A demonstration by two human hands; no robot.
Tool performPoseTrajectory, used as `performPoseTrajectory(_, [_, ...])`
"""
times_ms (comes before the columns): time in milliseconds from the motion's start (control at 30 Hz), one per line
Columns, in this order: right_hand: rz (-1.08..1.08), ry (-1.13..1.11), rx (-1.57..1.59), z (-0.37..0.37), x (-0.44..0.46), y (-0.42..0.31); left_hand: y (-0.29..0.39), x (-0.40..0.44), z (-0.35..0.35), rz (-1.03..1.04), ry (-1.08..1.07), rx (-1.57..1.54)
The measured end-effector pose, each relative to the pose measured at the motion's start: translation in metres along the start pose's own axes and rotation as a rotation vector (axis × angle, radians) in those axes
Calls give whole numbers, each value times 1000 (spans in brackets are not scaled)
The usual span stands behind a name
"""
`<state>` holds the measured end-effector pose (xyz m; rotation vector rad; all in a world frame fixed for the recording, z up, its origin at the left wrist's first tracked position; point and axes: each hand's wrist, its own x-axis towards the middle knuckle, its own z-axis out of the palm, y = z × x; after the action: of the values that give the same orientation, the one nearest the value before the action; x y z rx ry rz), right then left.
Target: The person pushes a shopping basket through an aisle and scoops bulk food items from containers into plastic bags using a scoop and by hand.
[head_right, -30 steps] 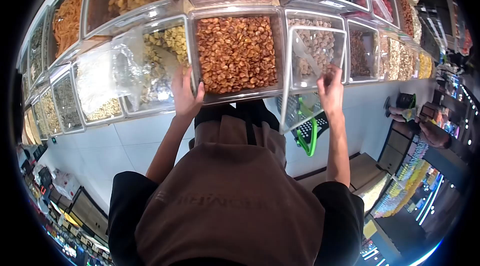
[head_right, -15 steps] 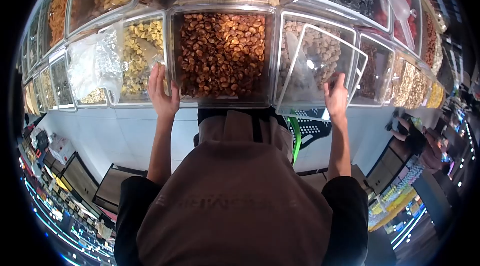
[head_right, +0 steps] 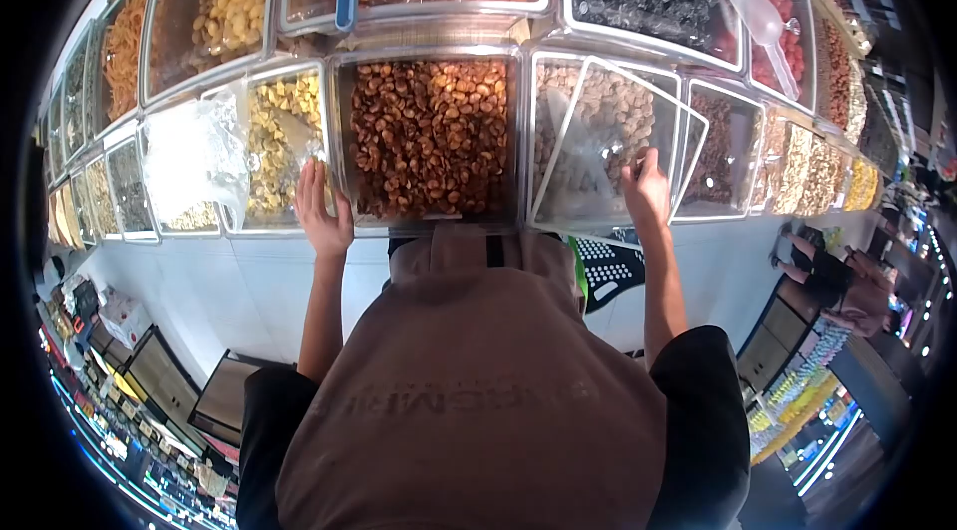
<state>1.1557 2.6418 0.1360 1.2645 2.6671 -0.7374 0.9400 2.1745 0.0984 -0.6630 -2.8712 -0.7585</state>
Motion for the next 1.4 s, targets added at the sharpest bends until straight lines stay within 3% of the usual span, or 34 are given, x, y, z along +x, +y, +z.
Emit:
performPoseTrajectory(367, [-224, 95, 4, 0, 16, -14, 1, -1, -5, 8, 0, 6])
performPoseTrajectory(433, [-111, 26, -27, -5, 14, -30, 3, 0, -6, 32, 10, -12])
performPoseTrajectory(500, [-304, 314, -219, -6, 11, -55, 5, 1, -7, 54, 45, -19])
performPoseTrajectory(533, [-294, 283, -250, -12, 8, -78, 6, -1, -7, 69, 68, -21])
performPoseTrajectory(567, [-409, 395, -113, -10, 9, -98, 5, -2, -7, 85, 90, -22])
performPoseTrajectory(700, [-507, 192, 407, -12, 5, -220, -1, -6, -2, -3, 28, -28])
performPoseTrajectory(767, [-620, 205, 481, -6, 12, -280, -1, -6, -2, -21, 19, -21])
performPoseTrajectory(833, [-597, -57, 456, -13, 26, -343, -2, -6, -3, -40, -3, -3])
performPoseTrajectory(933, [-522, -78, 287, -21, 30, -421, -6, -8, -1, 11, 35, -15])
performPoseTrajectory(1000, [-497, 29, -97, -11, 45, -449, -6, -7, -3, 28, 51, 6])
performPoseTrajectory(1167, [-416, 67, -95, 28, 81, -440, -12, -9, -2, 47, 91, -61])
performPoseTrajectory(1233, [-537, 183, -71, 11, 54, -423, -11, -7, -5, 28, 75, -75])
performPoseTrajectory(1367, [-684, -28, 560, 0, -24, -367, -12, -5, -4, 23, 55, -47])
performPoseTrajectory(1400, [-570, -165, 704, -4, -52, -357, -11, -5, -4, 26, 38, -27])
